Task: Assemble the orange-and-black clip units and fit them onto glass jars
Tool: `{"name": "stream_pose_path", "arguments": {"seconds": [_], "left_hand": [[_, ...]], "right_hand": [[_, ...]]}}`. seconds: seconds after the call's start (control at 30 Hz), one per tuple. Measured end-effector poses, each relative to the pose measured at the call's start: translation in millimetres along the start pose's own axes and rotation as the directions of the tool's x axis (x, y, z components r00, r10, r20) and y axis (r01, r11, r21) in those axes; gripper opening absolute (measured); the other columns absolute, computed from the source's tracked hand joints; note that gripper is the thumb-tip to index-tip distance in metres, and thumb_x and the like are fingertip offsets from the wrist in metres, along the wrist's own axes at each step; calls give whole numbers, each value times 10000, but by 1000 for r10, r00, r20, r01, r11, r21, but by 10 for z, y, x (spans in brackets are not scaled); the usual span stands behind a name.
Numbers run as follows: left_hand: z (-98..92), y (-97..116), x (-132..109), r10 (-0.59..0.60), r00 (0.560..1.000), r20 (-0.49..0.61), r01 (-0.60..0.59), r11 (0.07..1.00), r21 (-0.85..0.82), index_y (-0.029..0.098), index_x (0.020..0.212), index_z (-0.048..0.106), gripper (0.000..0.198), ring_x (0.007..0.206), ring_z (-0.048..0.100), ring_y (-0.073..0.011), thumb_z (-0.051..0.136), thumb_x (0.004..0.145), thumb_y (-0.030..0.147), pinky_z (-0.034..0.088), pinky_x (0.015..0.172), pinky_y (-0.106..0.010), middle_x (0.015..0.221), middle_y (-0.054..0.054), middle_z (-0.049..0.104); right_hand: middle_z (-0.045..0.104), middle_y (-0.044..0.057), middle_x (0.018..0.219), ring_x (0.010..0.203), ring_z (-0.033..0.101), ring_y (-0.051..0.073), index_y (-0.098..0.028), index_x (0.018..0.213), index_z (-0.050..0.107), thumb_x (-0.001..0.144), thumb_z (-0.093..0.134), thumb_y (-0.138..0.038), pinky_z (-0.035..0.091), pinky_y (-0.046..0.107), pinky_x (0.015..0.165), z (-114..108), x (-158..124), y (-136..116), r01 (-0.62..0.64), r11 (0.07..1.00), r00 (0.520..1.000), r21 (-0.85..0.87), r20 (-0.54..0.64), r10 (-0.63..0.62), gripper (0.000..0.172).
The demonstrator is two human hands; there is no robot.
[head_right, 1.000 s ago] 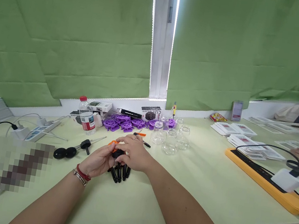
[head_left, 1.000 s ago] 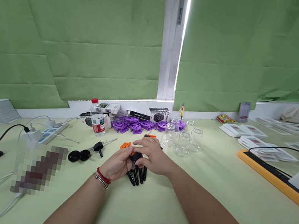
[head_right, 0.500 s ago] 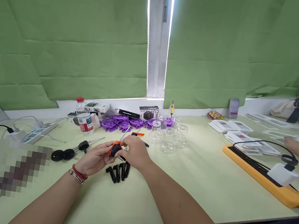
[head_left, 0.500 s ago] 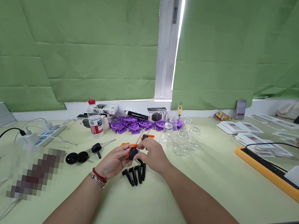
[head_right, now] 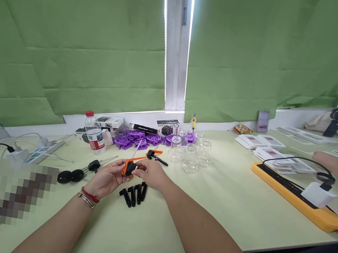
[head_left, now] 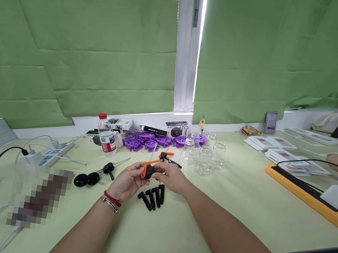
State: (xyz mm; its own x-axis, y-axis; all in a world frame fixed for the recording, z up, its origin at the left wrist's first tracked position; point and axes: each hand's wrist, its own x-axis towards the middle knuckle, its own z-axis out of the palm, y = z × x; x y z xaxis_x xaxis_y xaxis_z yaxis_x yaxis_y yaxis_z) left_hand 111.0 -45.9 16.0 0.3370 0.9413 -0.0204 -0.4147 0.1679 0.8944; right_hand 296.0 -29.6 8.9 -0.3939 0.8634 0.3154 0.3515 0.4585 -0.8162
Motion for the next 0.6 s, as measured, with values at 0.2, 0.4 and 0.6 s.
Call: {"name": "stream_pose_path", "arguments": {"seconds": [0.2, 0.4, 0.6], "left_hand": [[-52, 56, 45, 87, 978, -190, -113, 985, -131, 112, 898, 599, 106, 659, 602, -130, 514, 836, 97, 502, 564, -252, 843, -75, 627], [-128, 42, 82, 101, 969, -224, -132, 983, -129, 123, 909, 593, 95, 624, 602, -131, 523, 846, 135, 511, 563, -270, 818, -70, 636], [-178, -2, 113, 115, 964, -238, -153, 977, -146, 131, 884, 591, 76, 669, 614, -140, 524, 850, 123, 529, 613, -292, 835, -66, 639]], "right_hand": [[552, 40, 547, 534, 533, 161, -163, 535, 569, 711, 626, -452, 356, 264, 487, -135, -11, -24, -394, 799, 891, -455, 26, 454, 343], [520, 31, 444, 477, 541, 171, -182, 465, 531, 619, 653, -355, 380, 269, 448, -58, -41, -4, -381, 729, 829, -569, 139, 541, 262], [541, 47, 503, 511, 563, 201, -182, 469, 507, 538, 636, -201, 369, 273, 426, -72, -36, 49, -381, 729, 846, -569, 104, 523, 148]]}}
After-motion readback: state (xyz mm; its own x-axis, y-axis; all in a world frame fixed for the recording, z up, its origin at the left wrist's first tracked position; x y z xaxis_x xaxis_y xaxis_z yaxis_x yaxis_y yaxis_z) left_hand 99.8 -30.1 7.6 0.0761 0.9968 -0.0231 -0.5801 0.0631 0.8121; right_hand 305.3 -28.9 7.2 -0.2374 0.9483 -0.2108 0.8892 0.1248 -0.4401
